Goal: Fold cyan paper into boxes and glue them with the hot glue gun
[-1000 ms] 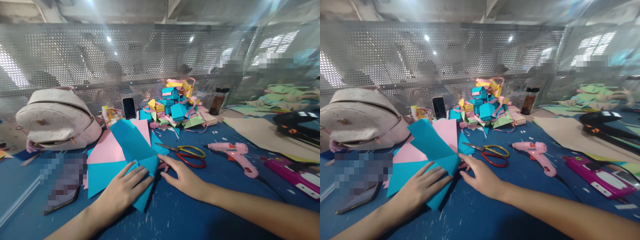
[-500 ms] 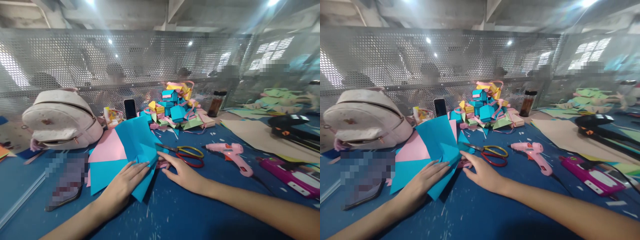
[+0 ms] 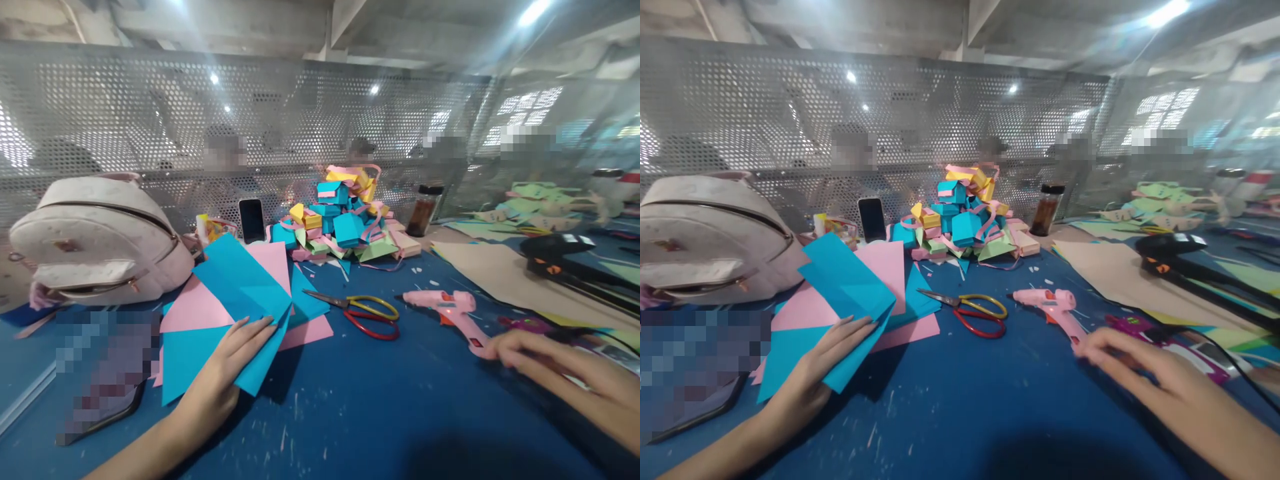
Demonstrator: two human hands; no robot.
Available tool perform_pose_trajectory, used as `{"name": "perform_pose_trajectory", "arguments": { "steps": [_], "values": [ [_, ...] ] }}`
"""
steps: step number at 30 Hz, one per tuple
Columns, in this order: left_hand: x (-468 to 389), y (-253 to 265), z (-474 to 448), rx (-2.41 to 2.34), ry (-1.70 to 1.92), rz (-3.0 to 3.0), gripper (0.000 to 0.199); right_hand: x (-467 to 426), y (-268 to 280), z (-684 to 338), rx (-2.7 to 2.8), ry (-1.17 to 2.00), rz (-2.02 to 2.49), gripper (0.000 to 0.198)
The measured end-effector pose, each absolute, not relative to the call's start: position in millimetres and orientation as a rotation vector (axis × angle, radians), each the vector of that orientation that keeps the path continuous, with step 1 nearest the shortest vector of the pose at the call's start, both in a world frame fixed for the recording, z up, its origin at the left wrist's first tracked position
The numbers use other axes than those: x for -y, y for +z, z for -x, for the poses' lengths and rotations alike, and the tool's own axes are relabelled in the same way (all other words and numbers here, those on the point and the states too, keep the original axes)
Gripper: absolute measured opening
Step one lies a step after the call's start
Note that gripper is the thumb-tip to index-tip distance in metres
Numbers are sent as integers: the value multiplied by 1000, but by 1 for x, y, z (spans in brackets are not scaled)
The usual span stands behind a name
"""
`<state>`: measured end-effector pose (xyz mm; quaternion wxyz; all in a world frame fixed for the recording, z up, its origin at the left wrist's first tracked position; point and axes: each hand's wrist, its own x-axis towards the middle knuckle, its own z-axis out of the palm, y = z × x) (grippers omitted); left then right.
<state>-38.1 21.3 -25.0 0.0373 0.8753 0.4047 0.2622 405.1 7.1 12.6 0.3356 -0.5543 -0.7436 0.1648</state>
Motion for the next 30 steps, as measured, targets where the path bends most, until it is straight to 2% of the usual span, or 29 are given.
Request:
{"name": "perform_pose_trajectory", "arguments": {
  "steps": [5,9,11,18,21,28,30],
  "values": [
    [-22,-21,39,-1264,775,-2634,67,-21,4,-404,1718,307,1699,26],
    [-19,-16,38,-1231,738,-2643,69,-36,-6,-411,1759,557,1769,18],
    [-18,-15,38,-1214,761,-2646,71,-43,-8,-412,1827,610,1805,22],
    [-20,-14,42,-1190,794,-2685,70,-49,7,-383,1758,425,1624,22],
    [-22,-12,42,-1159,885,-2700,63,-46,13,-357,1717,640,1545,36],
    [-24,-13,44,-1186,875,-2713,65,-50,7,-281,1914,1214,969,35],
    [-25,-14,46,-1182,866,-2730,60,-55,-2,-268,1872,1326,881,32]
  ]
}}
